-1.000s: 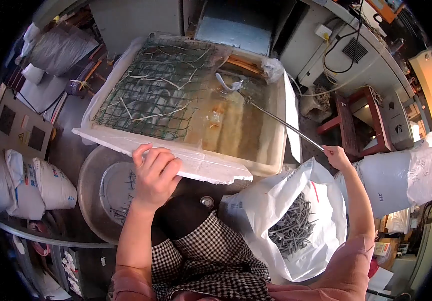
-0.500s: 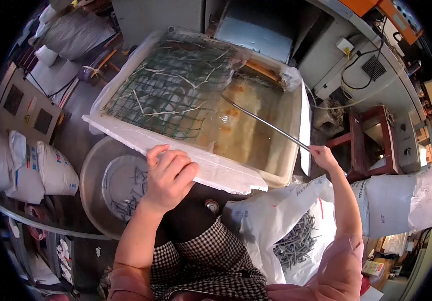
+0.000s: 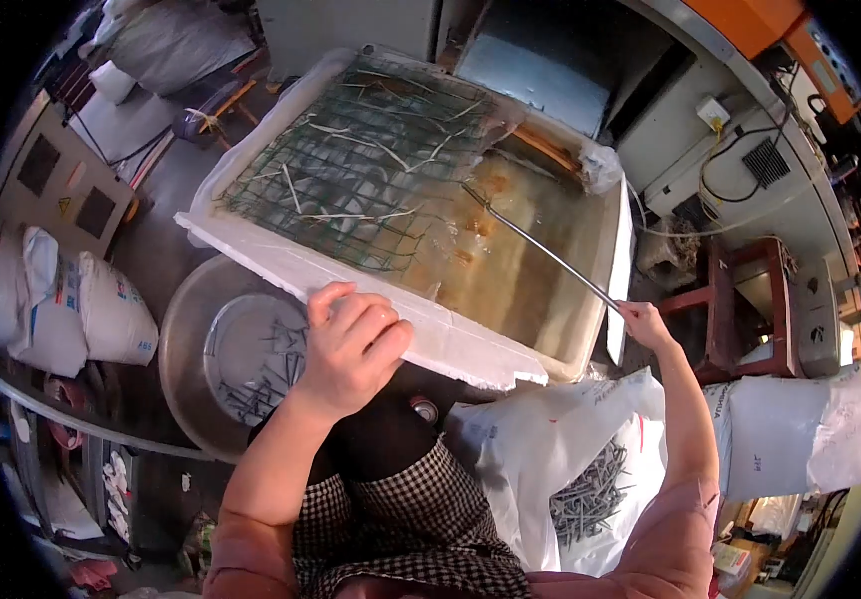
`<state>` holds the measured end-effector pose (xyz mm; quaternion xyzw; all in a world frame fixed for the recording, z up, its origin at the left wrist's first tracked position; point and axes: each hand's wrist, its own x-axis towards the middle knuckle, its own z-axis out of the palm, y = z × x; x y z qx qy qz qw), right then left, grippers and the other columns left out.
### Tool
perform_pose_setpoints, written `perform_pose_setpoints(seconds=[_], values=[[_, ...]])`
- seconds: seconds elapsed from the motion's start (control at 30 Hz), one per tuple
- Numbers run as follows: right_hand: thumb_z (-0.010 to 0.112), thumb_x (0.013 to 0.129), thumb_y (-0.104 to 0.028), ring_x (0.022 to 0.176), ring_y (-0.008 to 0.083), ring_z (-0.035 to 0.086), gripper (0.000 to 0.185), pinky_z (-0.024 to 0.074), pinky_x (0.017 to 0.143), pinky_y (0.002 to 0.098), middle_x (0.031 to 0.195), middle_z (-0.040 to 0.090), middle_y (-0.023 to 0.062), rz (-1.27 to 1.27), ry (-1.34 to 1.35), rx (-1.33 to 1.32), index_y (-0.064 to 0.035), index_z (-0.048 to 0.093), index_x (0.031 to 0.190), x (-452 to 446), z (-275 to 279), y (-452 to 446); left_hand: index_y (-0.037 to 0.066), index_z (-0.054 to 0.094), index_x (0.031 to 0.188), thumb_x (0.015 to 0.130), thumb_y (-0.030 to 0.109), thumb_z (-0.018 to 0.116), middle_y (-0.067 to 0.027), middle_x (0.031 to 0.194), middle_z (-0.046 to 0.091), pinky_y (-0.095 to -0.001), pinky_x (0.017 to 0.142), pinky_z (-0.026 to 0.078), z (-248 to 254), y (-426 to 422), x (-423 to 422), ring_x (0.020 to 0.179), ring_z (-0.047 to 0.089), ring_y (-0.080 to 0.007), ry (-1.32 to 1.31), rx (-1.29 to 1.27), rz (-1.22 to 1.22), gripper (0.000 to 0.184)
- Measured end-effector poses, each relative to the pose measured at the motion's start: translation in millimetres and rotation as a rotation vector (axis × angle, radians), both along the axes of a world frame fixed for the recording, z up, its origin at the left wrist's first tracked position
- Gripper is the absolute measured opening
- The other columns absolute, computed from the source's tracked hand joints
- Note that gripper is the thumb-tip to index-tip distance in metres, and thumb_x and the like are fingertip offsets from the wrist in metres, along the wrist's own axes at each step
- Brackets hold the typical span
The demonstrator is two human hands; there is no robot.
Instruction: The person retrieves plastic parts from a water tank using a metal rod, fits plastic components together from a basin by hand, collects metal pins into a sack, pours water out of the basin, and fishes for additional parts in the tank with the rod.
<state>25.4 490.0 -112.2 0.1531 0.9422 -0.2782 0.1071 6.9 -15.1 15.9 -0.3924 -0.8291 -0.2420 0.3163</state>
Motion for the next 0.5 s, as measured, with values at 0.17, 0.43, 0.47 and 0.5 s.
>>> perform_pose_setpoints(seconds=[0.17,0.43,0.47,0.5], values=[[0.055,0.088,-0.021,0.05,0.0071,0.043,0.027,0.037,0.046,0.0251,0.056,0.049,-0.001,0.109,0.083,-0.043,-0.0023,0.062,0.107,-49.5,-20.1,-23.9,0.009,0.057,0.073,0.057,0.007,0.061,-0.0004,0.074,0.054,-0.04,0.089,0.031,-1.7,-2.1,1.5,0.08,0.056,-0.0172,0.012,-0.014,0.0,0.017],[0.055,0.086,-0.026,0.08,0.0283,0.064,0.029,0.0478,0.074,0.0352,0.085,0.064,0.0222,0.093,0.08,0.137,-0.0083,0.061,0.109,-49.2,23.6,-43.9,0.009,0.056,0.074,0.057,0.007,0.06,-0.0005,0.075,0.054,-0.0401,0.09,0.031,-6.8,-6.3,2.7,0.08,0.057,-0.0174,0.027,0.0,-0.002,0.018],[0.055,0.086,-0.024,0.086,0.0312,0.063,0.028,0.0479,0.075,0.0353,0.09,0.063,0.0227,0.126,0.135,0.175,-0.0081,0.062,0.108,-36.1,28.3,-22.6,0.009,0.056,0.074,0.057,0.007,0.06,-0.0008,0.075,0.054,-0.0401,0.09,0.031,-5.7,-7.8,3.6,0.08,0.057,-0.0175,0.02,-0.003,-0.01,0.018],[0.057,0.085,-0.025,0.088,0.0312,0.063,0.028,0.048,0.075,0.0355,0.093,0.062,0.0221,0.088,0.088,0.219,-0.0085,0.062,0.106,-19.7,57.4,-22.4,0.009,0.056,0.074,0.057,0.007,0.06,-0.001,0.075,0.054,-0.0401,0.09,0.031,-5.5,-9.2,4.9,0.08,0.057,-0.0176,0.011,-0.006,-0.019,0.017]])
